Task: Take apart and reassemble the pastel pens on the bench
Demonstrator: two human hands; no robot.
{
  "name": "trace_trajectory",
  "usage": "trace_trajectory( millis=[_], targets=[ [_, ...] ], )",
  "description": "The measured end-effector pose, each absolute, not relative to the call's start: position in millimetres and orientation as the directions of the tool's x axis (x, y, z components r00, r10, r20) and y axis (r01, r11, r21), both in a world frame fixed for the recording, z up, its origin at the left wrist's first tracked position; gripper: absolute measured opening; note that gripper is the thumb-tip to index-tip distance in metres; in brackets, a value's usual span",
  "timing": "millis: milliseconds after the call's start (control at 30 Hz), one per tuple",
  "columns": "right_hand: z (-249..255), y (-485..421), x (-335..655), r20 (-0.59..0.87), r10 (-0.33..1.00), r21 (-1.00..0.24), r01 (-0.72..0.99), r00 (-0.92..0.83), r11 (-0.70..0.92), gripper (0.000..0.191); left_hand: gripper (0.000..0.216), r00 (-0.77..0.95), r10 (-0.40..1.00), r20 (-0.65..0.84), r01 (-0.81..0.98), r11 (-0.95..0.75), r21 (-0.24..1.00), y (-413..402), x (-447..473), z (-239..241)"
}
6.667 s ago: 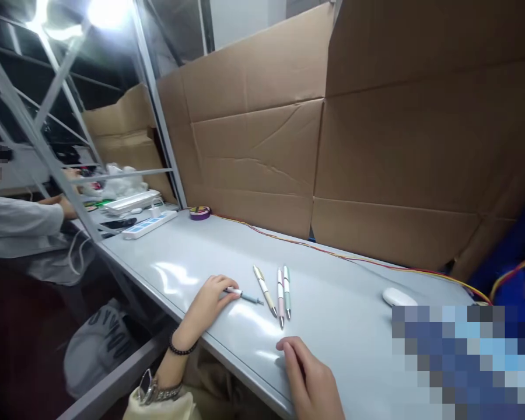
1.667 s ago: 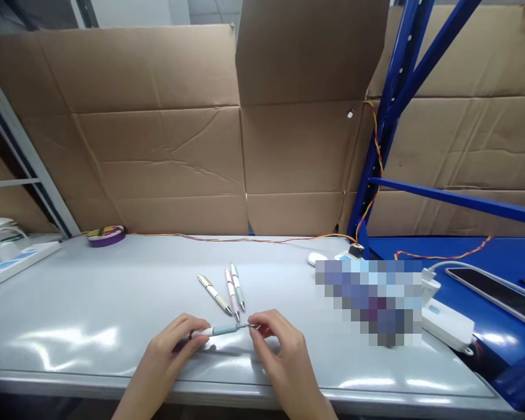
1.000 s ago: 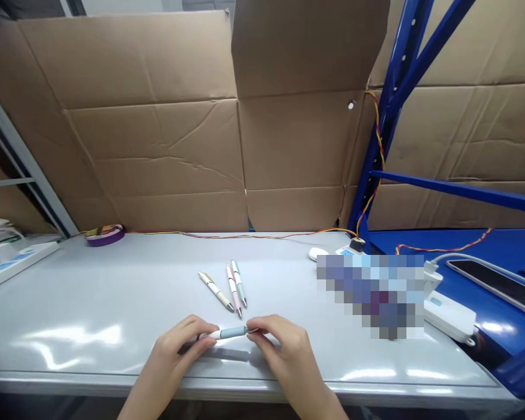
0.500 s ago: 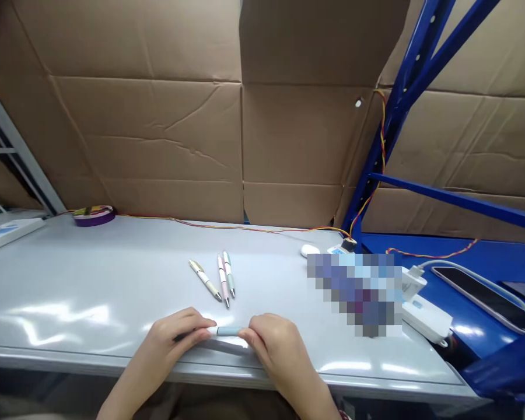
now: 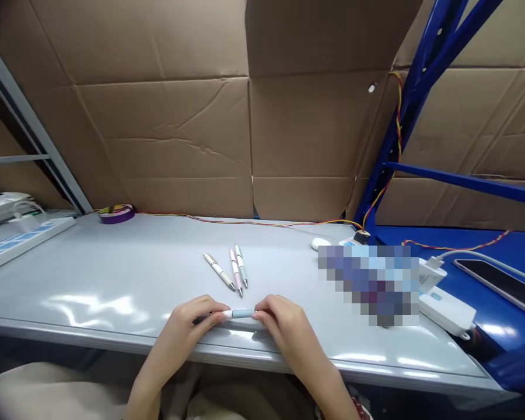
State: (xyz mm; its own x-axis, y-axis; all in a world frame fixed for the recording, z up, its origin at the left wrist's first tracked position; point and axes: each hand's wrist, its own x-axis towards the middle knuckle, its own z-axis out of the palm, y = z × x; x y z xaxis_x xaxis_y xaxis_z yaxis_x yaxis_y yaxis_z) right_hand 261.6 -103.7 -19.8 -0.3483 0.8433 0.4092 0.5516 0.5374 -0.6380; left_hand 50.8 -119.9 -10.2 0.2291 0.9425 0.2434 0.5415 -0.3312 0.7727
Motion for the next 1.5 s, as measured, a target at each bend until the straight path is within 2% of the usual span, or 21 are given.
trace_trajectory(
  millis=[100, 233, 433, 633, 667, 767, 867, 1100, 1200, 1267, 1333, 1400, 1433, 1500],
  targets=[
    [-19, -103, 260, 0.395, 0.843, -0.602, 0.591, -0.365, 0.537, 0.025, 0.020, 0.247, 0.941, 0.232, 0.535, -0.332, 0.777, -121, 51, -11],
    [-17, -107, 262, 0.399, 0.828, -0.640, 0.528, -0.393, 0.559, 0.009, 0.023, 0.218, 0.946, 0.240, 0.522, -0.321, 0.790, -121, 51, -10],
    [-21, -108, 265, 0.416, 0.825, -0.654, 0.506, -0.382, 0.563, 0.009, 0.022, 0.224, 0.947, 0.231, 0.509, -0.316, 0.801, -121, 49, -9],
    [-19, -105, 262, 0.399, 0.802, -0.465, 0.655, -0.445, 0.595, 0.039, 0.021, 0.235, 0.943, 0.237, 0.499, -0.326, 0.803, -123, 48, -10],
    [-18, -105, 262, 0.388, 0.810, -0.469, 0.662, -0.440, 0.585, 0.037, 0.021, 0.226, 0.945, 0.236, 0.501, -0.321, 0.804, -123, 49, -10],
    [-18, -107, 261, 0.364, 0.830, -0.574, 0.599, -0.423, 0.558, 0.013, 0.022, 0.190, 0.954, 0.231, 0.514, -0.297, 0.805, -123, 50, -10],
    [-19, -107, 261, 0.375, 0.823, -0.605, 0.560, -0.428, 0.567, 0.008, 0.024, 0.182, 0.957, 0.224, 0.528, -0.288, 0.799, -123, 49, -10],
    [-21, -104, 258, 0.409, 0.783, -0.436, 0.653, -0.469, 0.619, 0.033, 0.020, 0.191, 0.954, 0.231, 0.505, -0.297, 0.811, -122, 49, -10],
    [-22, -104, 258, 0.438, 0.779, -0.455, 0.638, -0.448, 0.622, 0.039, 0.013, 0.142, 0.938, 0.315, 0.455, -0.344, 0.821, -126, 55, -13],
    [-24, -107, 258, 0.498, 0.777, -0.530, 0.574, -0.385, 0.625, 0.041, 0.009, 0.018, 0.908, 0.418, 0.395, -0.390, 0.832, -130, 61, -17],
    [-27, -111, 257, 0.568, 0.771, -0.616, 0.472, -0.288, 0.630, 0.041, 0.011, -0.260, 0.842, 0.472, 0.276, -0.404, 0.872, -131, 66, -20],
    [-28, -114, 254, 0.614, 0.765, -0.670, 0.383, -0.193, 0.635, 0.040, 0.016, -0.505, 0.789, 0.350, 0.030, -0.389, 0.921, -129, 72, -22],
    [-29, -115, 252, 0.627, 0.761, -0.682, 0.354, -0.166, 0.640, 0.038, 0.019, -0.556, 0.793, 0.249, -0.136, -0.382, 0.914, -127, 75, -21],
    [-28, -115, 248, 0.625, 0.760, -0.685, 0.339, -0.181, 0.644, 0.033, 0.020, -0.498, 0.865, 0.056, -0.492, -0.335, 0.804, -121, 82, -18]
  ],
)
